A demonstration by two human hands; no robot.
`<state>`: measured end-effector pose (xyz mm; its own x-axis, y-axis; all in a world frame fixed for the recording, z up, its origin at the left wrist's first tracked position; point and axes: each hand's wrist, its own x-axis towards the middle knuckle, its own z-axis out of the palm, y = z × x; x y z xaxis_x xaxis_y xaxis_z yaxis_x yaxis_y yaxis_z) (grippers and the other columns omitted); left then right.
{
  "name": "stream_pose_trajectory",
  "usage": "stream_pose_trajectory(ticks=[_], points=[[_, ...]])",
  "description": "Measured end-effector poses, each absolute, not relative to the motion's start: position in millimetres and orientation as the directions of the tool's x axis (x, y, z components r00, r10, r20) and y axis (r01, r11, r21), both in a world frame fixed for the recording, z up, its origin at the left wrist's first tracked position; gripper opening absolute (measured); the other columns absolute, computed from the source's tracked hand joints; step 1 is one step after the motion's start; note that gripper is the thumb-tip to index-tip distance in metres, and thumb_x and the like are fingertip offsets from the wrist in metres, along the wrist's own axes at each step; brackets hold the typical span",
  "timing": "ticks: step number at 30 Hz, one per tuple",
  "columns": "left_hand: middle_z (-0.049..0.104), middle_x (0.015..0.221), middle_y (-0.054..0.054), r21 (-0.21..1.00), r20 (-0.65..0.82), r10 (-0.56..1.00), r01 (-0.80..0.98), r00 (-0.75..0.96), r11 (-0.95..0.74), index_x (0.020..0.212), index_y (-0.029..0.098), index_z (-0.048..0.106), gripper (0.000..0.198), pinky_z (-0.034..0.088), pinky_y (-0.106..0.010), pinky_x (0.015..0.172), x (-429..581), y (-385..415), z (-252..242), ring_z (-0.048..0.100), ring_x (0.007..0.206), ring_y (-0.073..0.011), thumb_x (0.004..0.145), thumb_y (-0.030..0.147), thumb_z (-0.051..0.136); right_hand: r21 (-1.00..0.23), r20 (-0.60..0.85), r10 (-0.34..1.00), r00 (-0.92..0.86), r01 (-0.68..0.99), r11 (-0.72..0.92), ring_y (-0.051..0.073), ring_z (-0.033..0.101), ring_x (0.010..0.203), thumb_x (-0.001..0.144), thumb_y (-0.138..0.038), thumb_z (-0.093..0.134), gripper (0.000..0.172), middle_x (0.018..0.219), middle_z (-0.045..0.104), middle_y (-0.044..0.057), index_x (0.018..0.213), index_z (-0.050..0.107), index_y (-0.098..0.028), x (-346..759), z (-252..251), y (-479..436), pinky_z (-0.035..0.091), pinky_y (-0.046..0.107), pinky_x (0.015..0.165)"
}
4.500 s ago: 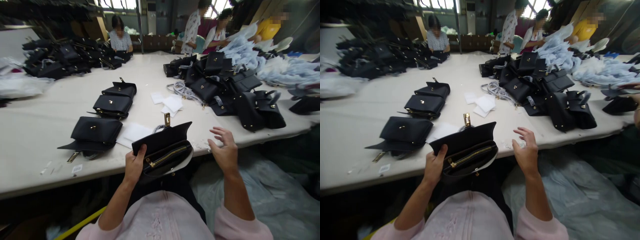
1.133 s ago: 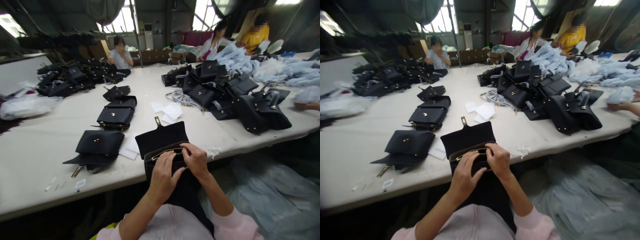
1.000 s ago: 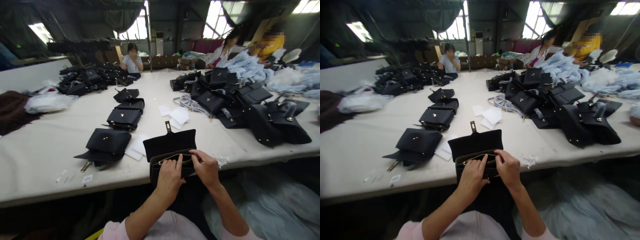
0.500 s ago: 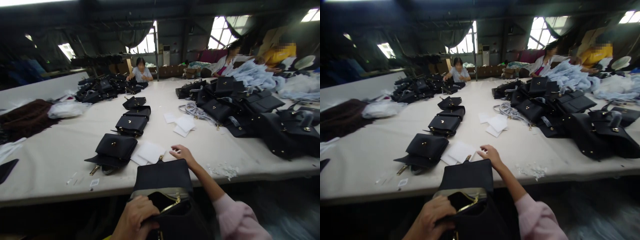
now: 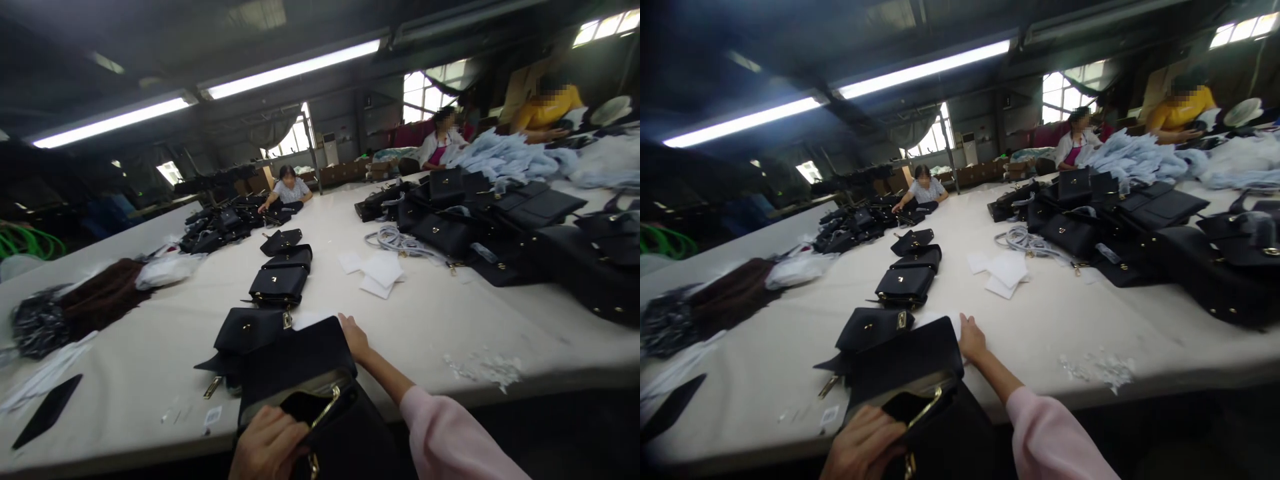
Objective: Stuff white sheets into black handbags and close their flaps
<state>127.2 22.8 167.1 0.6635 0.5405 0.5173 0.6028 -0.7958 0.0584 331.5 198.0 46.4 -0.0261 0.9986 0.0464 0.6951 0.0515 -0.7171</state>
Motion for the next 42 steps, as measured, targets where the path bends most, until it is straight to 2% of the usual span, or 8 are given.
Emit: stream_pose_trajectory(ticks=[4,7,11,17,22,31,38,42], points=[[0.06,0.069,0.0,0.107,0.588,0.55,0.617,0.593,-0.779,0.091,0.018,0.06,0.013,0.04,-0.03,0.072,157,52,190,0.052,0.067,-0.0132,0.089,0.008,0.051,-0.803,0.056,0.97,0.237,0.588,-0.097,0.026,0.065,0.094,0.076,-0.035,0.064,0.042,0.101,0.07,0.014,0.11,0.064,-0.011,397,53,195,0.049,0.033,0.083],[0.063,0.074,0.0,0.112,0.554,0.546,0.593,0.629,-0.797,0.09,0.019,0.061,0.014,0.039,-0.035,0.083,182,75,180,0.053,0.076,-0.0149,0.091,0.011,0.049,-0.866,0.126,0.848,0.515,0.474,-0.16,0.027,0.065,0.094,0.086,-0.047,0.048,0.048,0.105,0.068,0.018,0.112,0.06,-0.008,461,83,189,0.051,0.036,0.082],[0.064,0.08,-0.001,0.127,0.536,0.517,0.543,0.667,-0.83,0.09,0.02,0.063,0.02,0.04,-0.039,0.092,211,100,136,0.055,0.083,-0.0167,0.091,0.01,0.045,-0.931,0.354,0.421,0.835,0.271,0.245,0.025,0.066,0.089,0.079,-0.051,0.063,0.054,0.105,0.069,0.016,0.111,0.06,-0.008,508,151,145,0.053,0.037,0.079],[0.064,0.093,-0.004,0.194,0.605,0.553,0.568,0.573,-0.8,0.099,0.021,0.063,0.027,0.041,-0.045,0.101,223,112,101,0.057,0.094,-0.0186,0.089,0.005,0.044,-0.873,0.463,0.839,0.287,0.313,0.374,0.017,0.063,0.07,0.082,-0.043,0.067,0.031,0.083,0.07,0.004,0.097,0.066,-0.015,441,204,70,0.052,0.027,0.063],[0.065,0.093,-0.005,0.195,0.617,0.536,0.547,0.576,-0.814,0.1,0.02,0.063,0.023,0.045,-0.044,0.096,213,106,105,0.058,0.095,-0.0193,0.088,0.006,0.049,-0.68,0.486,0.874,0.016,0.635,0.366,0.018,0.064,0.085,0.092,-0.033,0.056,0.017,0.09,0.07,0.005,0.097,0.064,-0.019,397,176,71,0.046,0.026,0.079],[0.067,0.095,-0.006,0.238,0.635,0.593,0.606,0.495,-0.759,0.098,0.021,0.064,0.015,0.05,-0.037,0.081,200,96,99,0.06,0.093,-0.0215,0.088,0.013,0.056,-0.254,-0.073,0.949,-0.305,0.926,0.278,0.026,0.067,0.083,0.083,-0.019,0.056,0.015,0.089,0.072,0.012,0.094,0.066,-0.018,371,189,87,0.044,0.029,0.068],[0.067,0.097,-0.006,0.213,0.654,0.595,0.64,0.468,-0.738,0.096,0.021,0.063,0.011,0.047,-0.038,0.082,200,98,104,0.059,0.094,-0.0233,0.087,0.015,0.057,-0.397,-0.082,0.88,-0.467,0.826,0.401,0.022,0.068,0.091,0.088,-0.024,0.052,0.02,0.092,0.073,0.008,0.096,0.07,-0.02,374,197,114,0.041,0.023,0.067],[0.065,0.084,-0.003,0.209,0.597,0.628,0.658,0.5,-0.723,0.089,0.02,0.062,0.005,0.043,-0.037,0.078,195,100,109,0.058,0.08,-0.019,0.089,0.02,0.057,-0.223,-0.144,0.889,-0.435,0.89,0.399,0.024,0.069,0.089,0.08,-0.015,0.056,0.019,0.091,0.073,0.01,0.089,0.072,-0.02,382,196,109,0.044,0.026,0.067]])
